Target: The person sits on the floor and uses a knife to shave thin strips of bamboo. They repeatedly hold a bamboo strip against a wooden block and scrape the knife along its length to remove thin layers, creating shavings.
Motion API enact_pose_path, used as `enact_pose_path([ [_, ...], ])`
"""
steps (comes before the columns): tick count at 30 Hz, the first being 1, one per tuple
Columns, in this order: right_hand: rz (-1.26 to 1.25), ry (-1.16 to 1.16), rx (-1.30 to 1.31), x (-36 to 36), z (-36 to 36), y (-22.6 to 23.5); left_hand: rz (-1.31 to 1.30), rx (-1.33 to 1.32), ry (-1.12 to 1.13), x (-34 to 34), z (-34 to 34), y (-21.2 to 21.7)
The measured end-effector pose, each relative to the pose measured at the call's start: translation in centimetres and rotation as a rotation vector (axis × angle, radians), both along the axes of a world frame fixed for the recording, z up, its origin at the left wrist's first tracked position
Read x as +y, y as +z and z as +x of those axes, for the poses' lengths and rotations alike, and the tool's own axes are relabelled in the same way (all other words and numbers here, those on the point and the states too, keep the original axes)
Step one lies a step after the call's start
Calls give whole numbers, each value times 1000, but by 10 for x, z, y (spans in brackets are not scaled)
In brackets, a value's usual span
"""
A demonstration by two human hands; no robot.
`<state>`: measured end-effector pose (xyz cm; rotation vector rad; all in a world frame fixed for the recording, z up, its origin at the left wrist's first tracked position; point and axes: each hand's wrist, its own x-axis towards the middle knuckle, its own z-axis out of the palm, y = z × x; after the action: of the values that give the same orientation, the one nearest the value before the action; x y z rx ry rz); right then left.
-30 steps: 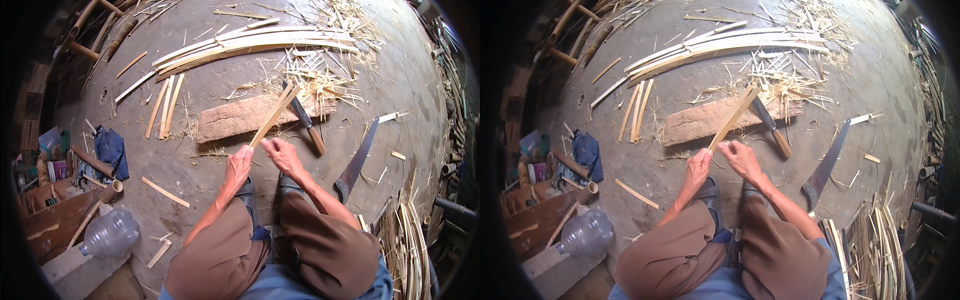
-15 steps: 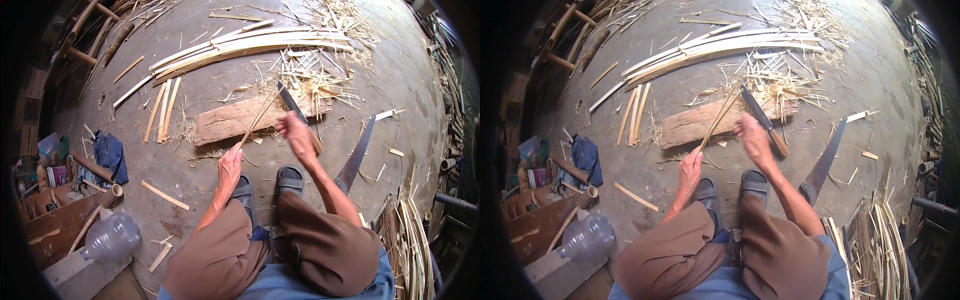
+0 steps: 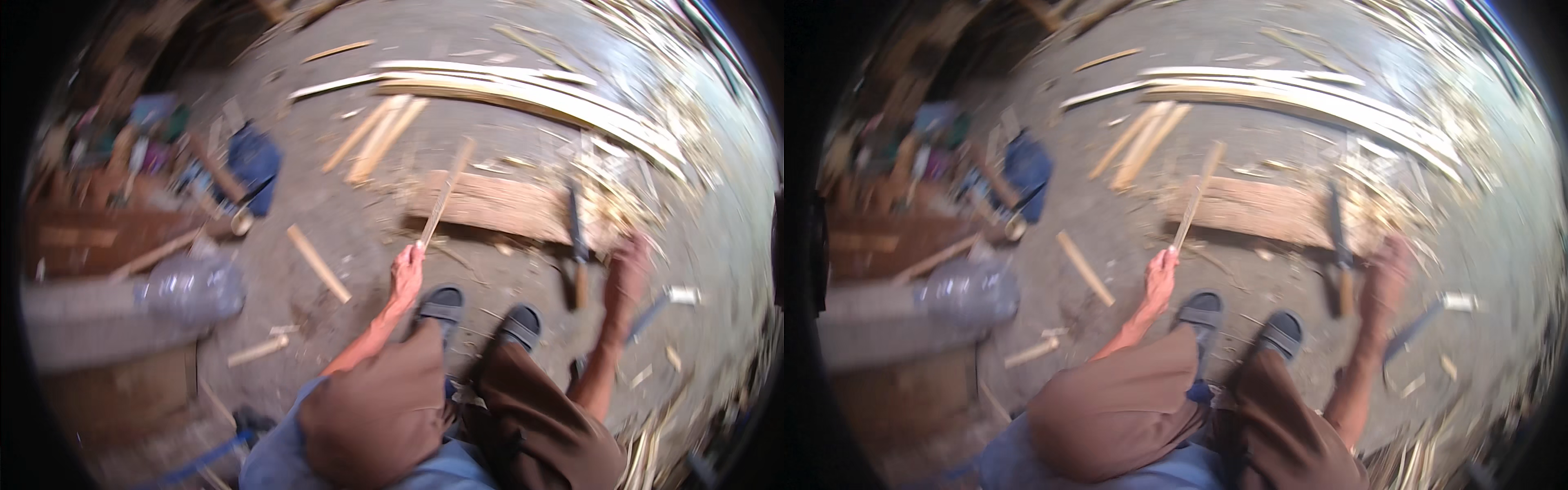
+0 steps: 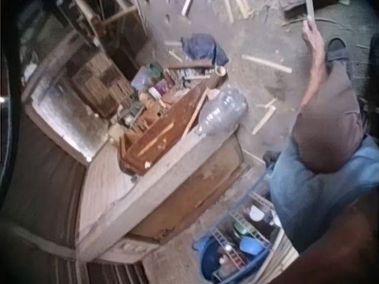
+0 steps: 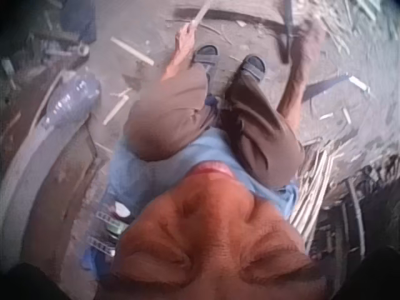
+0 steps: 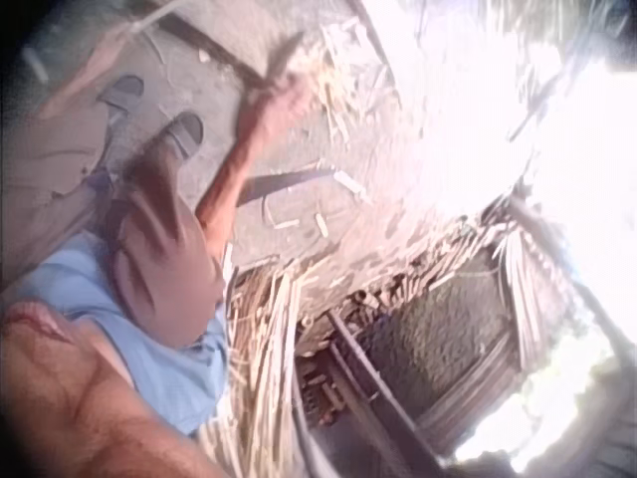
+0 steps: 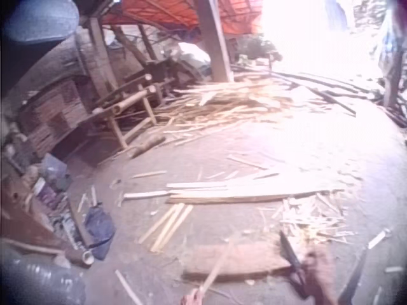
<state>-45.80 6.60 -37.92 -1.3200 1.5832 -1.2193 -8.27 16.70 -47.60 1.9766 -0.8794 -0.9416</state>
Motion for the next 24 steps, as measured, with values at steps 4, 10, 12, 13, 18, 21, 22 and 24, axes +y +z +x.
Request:
enact_pose_path([
  [4, 170, -93, -168, -6, -29, 0, -87, 294, 496, 47, 68, -9],
  [10, -40, 45, 834, 39, -87, -151, 134, -43, 791, 125, 135, -73],
  [12, 19, 10, 932, 52, -79, -160, 358, -314, 725, 139, 153, -73],
  [13, 66, -7, 956, 61, -65, -158, 492, -495, 720, 140, 156, -73],
  [18, 160, 156, 839, 64, -37, -144, -36, -773, 306, 44, 160, -59],
  [21, 191, 185, 765, 59, -43, -151, -291, -732, -36, -67, 150, -42],
  [22, 196, 151, 722, 57, -44, -153, -347, -734, -156, -101, 151, -38],
  [24, 207, 85, 627, 57, -42, -155, -296, -851, -306, -155, 153, -35],
])
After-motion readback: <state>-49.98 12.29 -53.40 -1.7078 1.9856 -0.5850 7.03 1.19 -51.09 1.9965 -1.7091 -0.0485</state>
